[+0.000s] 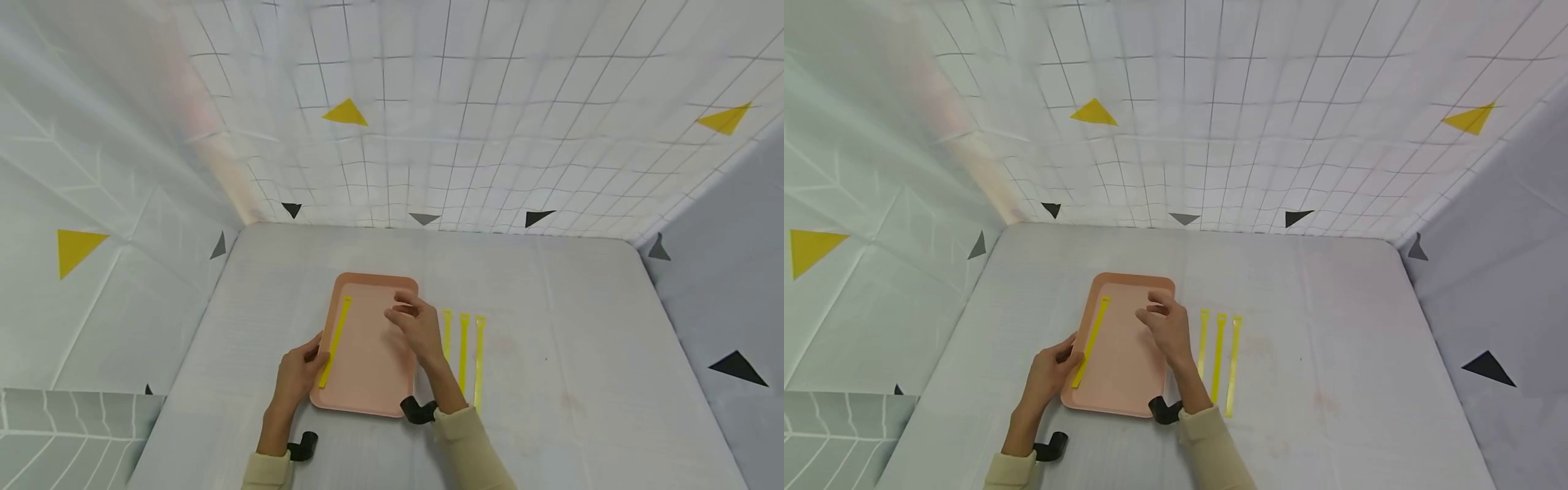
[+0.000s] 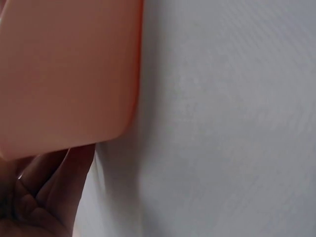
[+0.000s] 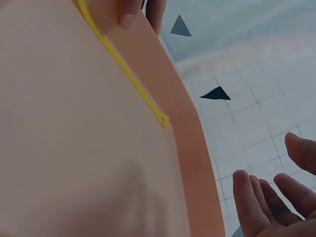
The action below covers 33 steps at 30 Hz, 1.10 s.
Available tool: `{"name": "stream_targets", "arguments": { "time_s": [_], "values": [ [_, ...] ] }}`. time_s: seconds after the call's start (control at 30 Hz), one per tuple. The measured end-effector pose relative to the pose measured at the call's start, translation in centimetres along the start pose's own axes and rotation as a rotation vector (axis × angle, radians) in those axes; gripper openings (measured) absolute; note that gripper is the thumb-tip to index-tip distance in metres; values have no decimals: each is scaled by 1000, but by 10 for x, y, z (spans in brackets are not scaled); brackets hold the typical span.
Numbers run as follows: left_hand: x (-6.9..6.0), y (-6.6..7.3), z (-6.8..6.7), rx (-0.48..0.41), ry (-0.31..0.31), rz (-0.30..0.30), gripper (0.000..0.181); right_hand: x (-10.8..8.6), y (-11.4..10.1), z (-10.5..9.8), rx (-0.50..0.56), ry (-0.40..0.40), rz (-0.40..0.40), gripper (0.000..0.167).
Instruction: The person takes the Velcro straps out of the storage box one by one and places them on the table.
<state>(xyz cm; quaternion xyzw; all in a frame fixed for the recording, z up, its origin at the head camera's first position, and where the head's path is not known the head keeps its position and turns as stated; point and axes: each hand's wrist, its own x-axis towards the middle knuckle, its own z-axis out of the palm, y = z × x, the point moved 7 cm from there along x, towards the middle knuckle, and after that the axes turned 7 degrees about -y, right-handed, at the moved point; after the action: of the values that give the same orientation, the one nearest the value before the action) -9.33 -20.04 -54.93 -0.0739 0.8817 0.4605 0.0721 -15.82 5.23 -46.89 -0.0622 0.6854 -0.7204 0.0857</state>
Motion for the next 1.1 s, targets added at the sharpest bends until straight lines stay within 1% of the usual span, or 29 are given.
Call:
{"name": "stream_targets", "arguments": {
  "time_s": [0.2,0.4,0.5,0.67,0.8,0.97,1.1],
  "values": [
    [1,-2,1,5,0,-8,49,-1,3,4,24,30,15,40],
    [1,-2,1,5,-4,-6,49,1,2,7,20,46,12,39],
    [2,-1,2,3,-3,-2,49,4,5,9,20,47,19,38],
    [2,-1,2,4,-9,4,48,7,13,11,13,69,56,37],
    [2,-3,0,1,-8,4,48,6,16,12,15,88,54,37],
    [2,-4,-1,0,-9,-3,49,7,17,13,9,92,55,37],
    [3,-4,0,-8,-7,8,48,7,19,13,7,89,65,37]
  ]
}}
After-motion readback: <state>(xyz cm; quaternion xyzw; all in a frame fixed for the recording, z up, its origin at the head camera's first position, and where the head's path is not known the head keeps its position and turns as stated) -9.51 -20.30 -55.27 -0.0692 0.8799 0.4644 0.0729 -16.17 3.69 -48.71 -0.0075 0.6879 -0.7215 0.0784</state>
